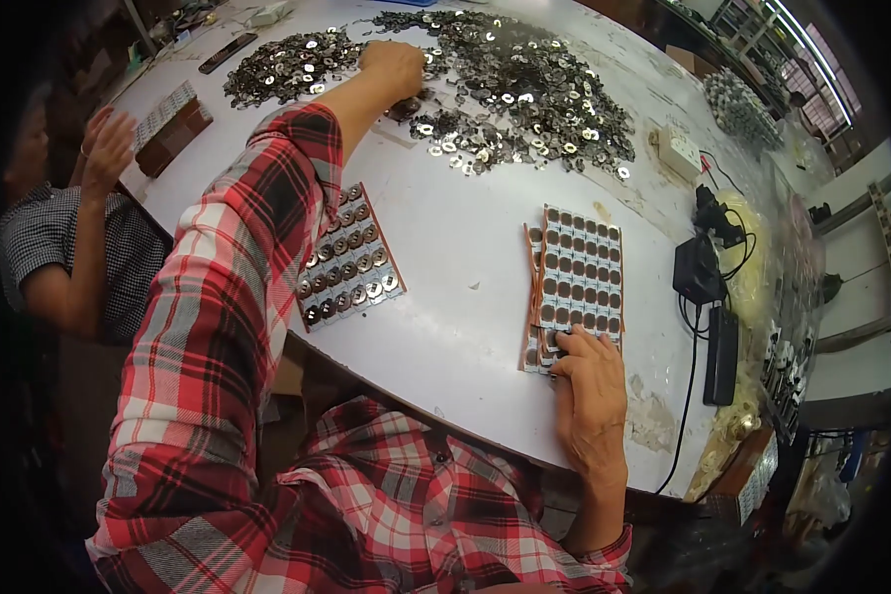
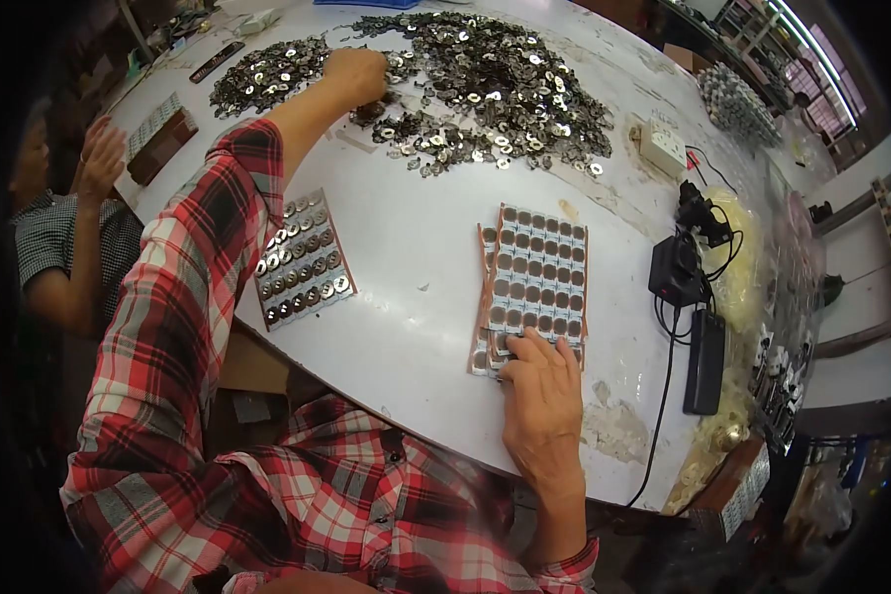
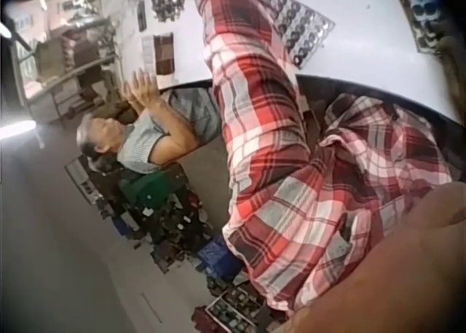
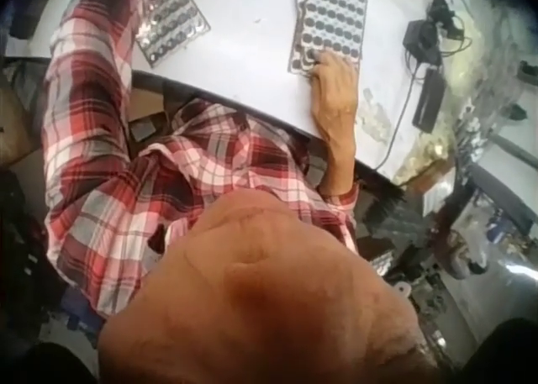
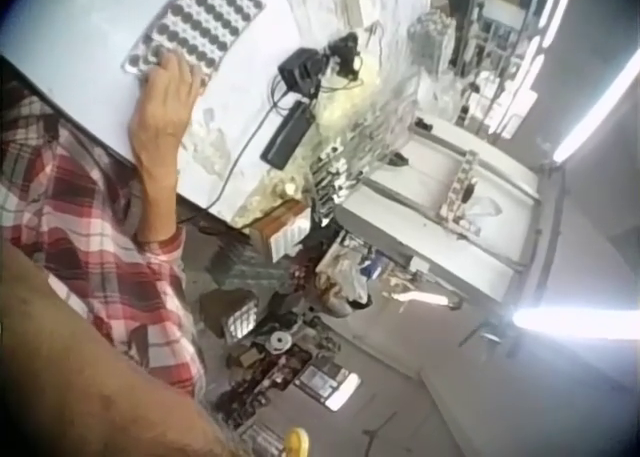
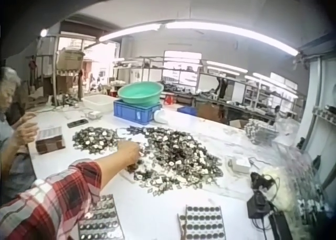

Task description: Placing small metal components into circular slots on structured trays at a factory workbench.

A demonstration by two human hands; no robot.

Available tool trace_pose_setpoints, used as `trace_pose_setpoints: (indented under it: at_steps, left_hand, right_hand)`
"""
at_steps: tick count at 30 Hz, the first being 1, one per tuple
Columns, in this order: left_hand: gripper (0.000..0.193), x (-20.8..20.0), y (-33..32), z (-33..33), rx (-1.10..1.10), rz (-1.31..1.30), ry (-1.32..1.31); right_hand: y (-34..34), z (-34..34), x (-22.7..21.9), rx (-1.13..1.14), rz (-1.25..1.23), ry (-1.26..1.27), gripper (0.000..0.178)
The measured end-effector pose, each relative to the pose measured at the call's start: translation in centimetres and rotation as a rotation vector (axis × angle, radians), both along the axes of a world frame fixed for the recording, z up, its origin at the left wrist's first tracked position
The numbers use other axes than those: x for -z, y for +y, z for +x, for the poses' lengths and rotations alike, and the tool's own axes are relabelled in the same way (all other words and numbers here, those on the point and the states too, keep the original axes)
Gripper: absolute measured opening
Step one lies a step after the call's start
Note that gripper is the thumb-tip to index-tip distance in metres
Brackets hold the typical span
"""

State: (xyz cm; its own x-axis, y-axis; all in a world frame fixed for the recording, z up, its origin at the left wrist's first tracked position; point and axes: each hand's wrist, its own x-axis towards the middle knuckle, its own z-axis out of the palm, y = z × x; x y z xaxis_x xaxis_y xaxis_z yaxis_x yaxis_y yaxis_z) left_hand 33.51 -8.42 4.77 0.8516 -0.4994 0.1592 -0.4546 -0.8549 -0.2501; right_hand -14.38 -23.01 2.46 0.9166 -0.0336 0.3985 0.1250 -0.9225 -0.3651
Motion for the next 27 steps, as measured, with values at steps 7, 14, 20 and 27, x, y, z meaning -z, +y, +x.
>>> trace_pose_setpoints:
  at_steps: [7,14,20,27]
  left_hand:
    - [0.014,-1.5,-4.2,-2.9,0.407,-0.147,-0.041]
    - [0.050,1.9,-13.7,-6.7,0.541,-0.216,0.154]
    - [0.040,1.3,-9.4,-4.0,0.315,-0.147,0.121]
    - [0.036,0.2,-4.2,-4.0,0.177,0.082,0.045]
  right_hand:
    - [-0.8,0.4,-0.7,0.031,0.100,-0.034,0.022]
    - [-2.1,1.2,0.0,0.257,0.129,-0.109,0.014]
    - [-2.0,1.1,0.5,0.201,0.094,-0.094,0.016]
    - [-2.3,1.1,0.1,0.256,0.121,-0.075,0.016]
